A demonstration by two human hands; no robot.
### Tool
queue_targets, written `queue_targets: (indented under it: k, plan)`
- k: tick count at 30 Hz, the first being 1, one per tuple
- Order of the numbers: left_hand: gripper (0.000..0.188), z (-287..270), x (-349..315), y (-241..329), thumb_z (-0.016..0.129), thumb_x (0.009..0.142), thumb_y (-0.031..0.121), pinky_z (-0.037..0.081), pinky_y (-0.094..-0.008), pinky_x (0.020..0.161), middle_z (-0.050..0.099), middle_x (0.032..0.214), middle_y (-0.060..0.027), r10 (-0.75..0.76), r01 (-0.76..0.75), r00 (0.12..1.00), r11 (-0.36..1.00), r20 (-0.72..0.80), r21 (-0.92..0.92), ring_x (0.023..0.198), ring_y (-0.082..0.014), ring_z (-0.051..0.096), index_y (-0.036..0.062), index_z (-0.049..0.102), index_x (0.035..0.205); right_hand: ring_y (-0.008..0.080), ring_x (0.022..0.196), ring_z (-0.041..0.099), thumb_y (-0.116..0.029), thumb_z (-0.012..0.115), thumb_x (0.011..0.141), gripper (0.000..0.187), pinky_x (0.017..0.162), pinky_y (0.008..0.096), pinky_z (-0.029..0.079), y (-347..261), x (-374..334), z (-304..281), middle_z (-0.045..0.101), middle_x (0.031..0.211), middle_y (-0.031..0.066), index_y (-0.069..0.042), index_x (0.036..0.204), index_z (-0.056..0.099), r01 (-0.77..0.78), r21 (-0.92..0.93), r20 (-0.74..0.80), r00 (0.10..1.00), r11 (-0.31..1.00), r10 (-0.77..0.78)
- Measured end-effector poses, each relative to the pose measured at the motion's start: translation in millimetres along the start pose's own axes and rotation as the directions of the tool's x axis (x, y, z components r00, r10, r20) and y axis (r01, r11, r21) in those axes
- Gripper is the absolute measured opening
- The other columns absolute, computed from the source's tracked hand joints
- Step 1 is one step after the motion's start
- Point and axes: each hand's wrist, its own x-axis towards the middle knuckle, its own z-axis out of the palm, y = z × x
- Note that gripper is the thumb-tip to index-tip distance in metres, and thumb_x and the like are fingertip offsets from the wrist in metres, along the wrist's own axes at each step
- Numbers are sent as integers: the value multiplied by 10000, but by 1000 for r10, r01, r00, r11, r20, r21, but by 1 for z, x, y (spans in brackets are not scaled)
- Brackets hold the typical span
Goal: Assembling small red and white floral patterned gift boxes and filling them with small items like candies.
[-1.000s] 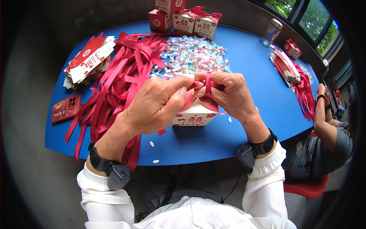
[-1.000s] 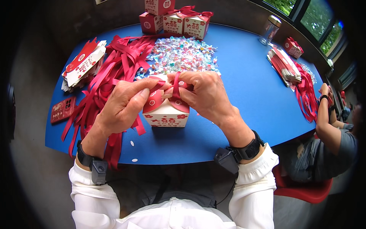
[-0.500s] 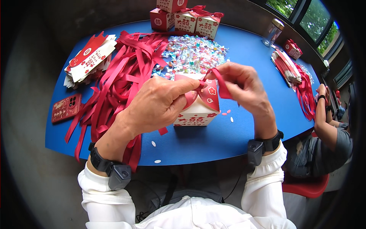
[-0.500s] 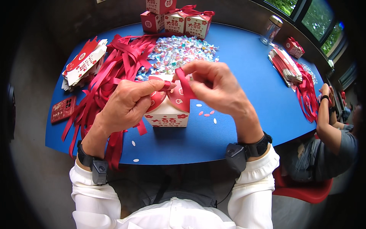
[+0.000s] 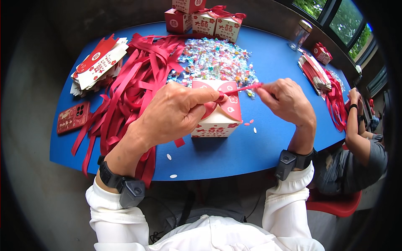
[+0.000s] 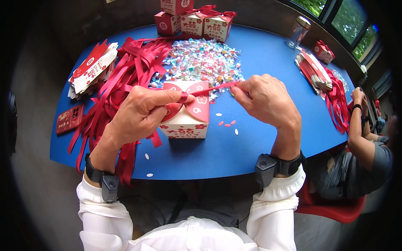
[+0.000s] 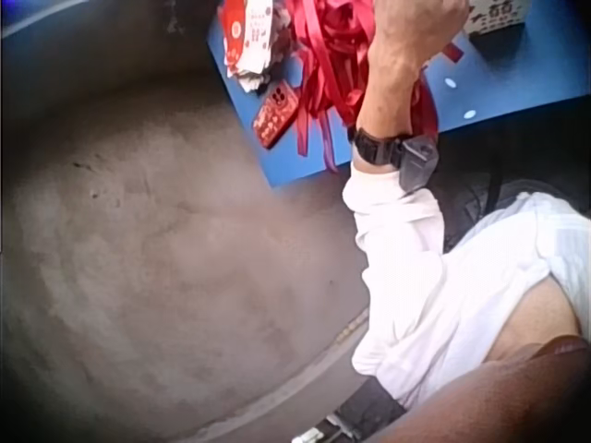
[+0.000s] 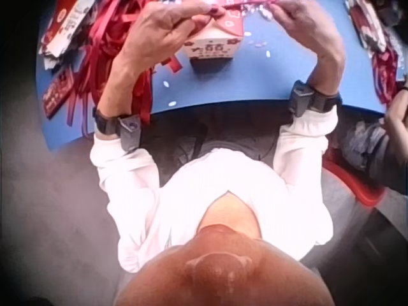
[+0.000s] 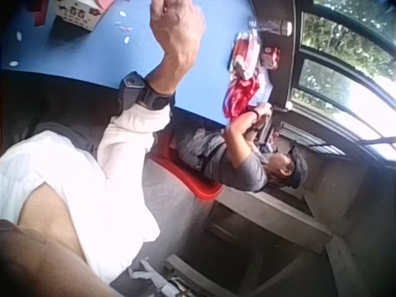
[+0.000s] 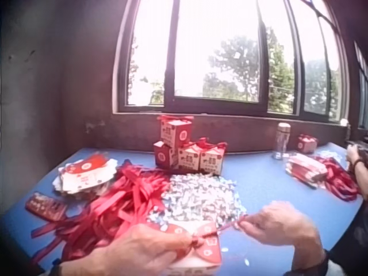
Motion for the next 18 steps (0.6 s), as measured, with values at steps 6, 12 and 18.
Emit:
queue_targets:
  k: [6,12,18]
  plan:
    - [345,-1,-2,-1,536,816,-58,569,-324,654,736,848,-192,-32,29,997,999,77,40,752,-260,742,11,733,1091,147,731,701,-91,643,966,224,697,277,561,-38,37,61,750,1030,129,-47,1170,724,481,652,-629,775,586,63]
    - [372,-6,0,4,508,821,-109,569,-288,658,745,849,-188,-43,40,994,999,101,31,739,-203,748,-23,729,1107,51,767,647,-171,758,905,250,683,213,542,-38,32,62,743,1087,90,-45,1121,756,413,908,-418,889,-69,-187]
    - [145,2,0,3,584,872,50,528,-407,583,659,725,-199,-58,59,998,997,15,-47,605,-346,662,48,710,944,31,630,550,-322,852,808,300,537,236,444,-18,30,48,673,676,-27,-32,824,781,330,943,-281,852,37,-441]
